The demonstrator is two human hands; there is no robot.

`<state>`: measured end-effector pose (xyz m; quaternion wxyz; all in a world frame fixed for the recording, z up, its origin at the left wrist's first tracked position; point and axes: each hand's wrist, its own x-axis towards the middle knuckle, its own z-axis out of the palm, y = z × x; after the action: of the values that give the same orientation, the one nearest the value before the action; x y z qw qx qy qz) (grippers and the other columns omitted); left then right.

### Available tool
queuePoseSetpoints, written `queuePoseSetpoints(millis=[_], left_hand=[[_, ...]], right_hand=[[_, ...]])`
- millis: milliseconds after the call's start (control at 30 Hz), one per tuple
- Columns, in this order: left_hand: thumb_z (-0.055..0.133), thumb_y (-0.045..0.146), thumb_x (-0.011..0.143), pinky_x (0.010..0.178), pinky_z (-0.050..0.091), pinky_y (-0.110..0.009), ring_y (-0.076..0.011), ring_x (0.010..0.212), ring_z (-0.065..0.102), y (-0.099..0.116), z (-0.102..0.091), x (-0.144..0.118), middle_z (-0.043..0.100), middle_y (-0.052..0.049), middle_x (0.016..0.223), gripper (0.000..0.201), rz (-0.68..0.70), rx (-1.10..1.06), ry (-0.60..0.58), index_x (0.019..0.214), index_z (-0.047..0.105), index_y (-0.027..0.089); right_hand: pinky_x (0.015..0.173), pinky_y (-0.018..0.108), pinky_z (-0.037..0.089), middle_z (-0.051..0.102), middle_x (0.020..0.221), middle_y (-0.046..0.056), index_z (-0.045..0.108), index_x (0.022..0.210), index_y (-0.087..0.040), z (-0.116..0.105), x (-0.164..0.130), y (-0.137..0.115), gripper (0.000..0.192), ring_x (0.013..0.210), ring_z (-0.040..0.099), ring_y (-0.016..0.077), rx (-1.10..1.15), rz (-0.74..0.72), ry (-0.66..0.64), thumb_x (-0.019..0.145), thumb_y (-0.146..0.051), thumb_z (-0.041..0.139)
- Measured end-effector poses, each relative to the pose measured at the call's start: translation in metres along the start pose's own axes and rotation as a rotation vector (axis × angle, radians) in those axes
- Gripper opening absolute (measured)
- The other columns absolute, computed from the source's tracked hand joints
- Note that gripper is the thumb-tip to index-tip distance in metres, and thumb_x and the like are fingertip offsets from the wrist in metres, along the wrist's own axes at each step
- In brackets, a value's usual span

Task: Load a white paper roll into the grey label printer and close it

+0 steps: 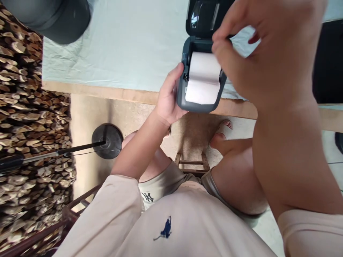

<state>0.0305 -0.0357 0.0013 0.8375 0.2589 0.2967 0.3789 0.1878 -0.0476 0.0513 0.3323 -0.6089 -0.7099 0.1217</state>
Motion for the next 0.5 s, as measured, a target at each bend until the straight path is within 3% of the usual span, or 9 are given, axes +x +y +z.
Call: queuePoseSetpoints(millis=[67, 133, 267, 333, 400, 500], left_hand=[[0.041, 0.047, 0.094, 0.109, 0.048, -0.045, -0.0328, 0.142, 0.042, -0.003, 0.000, 0.001, 0.070, -0.008, 0.107, 0.039, 0.011, 0.047, 0.030, 0.098, 0.065, 0.017], [0.044, 0.046, 0.093, 0.104, 0.052, -0.043, -0.0337, 0.136, 0.049, -0.005, 0.000, 0.001, 0.069, -0.008, 0.106, 0.036, 0.032, 0.073, 0.028, 0.100, 0.064, 0.017], [0.046, 0.040, 0.094, 0.103, 0.052, -0.042, -0.0326, 0.133, 0.052, -0.006, 0.000, -0.001, 0.068, -0.007, 0.104, 0.029, 0.054, 0.066, -0.034, 0.104, 0.062, 0.017], [0.043, 0.040, 0.095, 0.105, 0.051, -0.042, -0.0302, 0.135, 0.051, -0.005, 0.001, -0.002, 0.070, -0.006, 0.100, 0.031, 0.043, 0.059, -0.036, 0.102, 0.063, 0.017], [0.042, 0.044, 0.095, 0.107, 0.051, -0.039, -0.0282, 0.136, 0.050, -0.004, 0.002, -0.002, 0.072, -0.006, 0.099, 0.036, 0.048, 0.039, -0.026, 0.098, 0.066, 0.017], [0.041, 0.045, 0.095, 0.104, 0.053, -0.037, -0.0262, 0.133, 0.053, -0.001, 0.001, 0.000, 0.073, -0.005, 0.095, 0.039, 0.032, -0.011, -0.018, 0.099, 0.068, 0.018]], right_hand=[[0.107, 0.059, 0.039, 0.068, 0.102, -0.001, 0.064, 0.103, -0.027, -0.003, 0.000, -0.006, 0.022, 0.120, 0.053, 0.0304, -0.222, 0.092, -0.205, 0.082, -0.022, 0.061], [0.110, 0.066, 0.031, 0.067, 0.110, 0.001, 0.061, 0.113, -0.032, -0.003, 0.001, -0.009, 0.034, 0.130, 0.044, 0.0359, -0.313, 0.163, -0.316, 0.080, -0.025, 0.065], [0.109, 0.072, 0.025, 0.069, 0.100, 0.001, 0.060, 0.109, -0.031, -0.003, 0.001, -0.012, 0.037, 0.127, 0.045, 0.0368, -0.270, 0.182, -0.309, 0.075, -0.018, 0.068], [0.109, 0.068, 0.028, 0.070, 0.097, -0.002, 0.058, 0.111, -0.030, -0.007, -0.001, -0.014, 0.045, 0.124, 0.047, 0.0341, -0.222, 0.168, -0.272, 0.071, -0.013, 0.068], [0.107, 0.056, 0.036, 0.067, 0.101, -0.004, 0.058, 0.111, -0.029, -0.013, -0.004, -0.015, 0.046, 0.117, 0.054, 0.0277, -0.112, 0.141, -0.187, 0.070, -0.012, 0.066], [0.085, 0.033, 0.046, 0.058, 0.113, -0.009, 0.055, 0.109, -0.030, -0.021, -0.009, -0.005, 0.038, 0.104, 0.063, 0.0159, 0.286, 0.104, -0.011, 0.073, -0.017, 0.056]])
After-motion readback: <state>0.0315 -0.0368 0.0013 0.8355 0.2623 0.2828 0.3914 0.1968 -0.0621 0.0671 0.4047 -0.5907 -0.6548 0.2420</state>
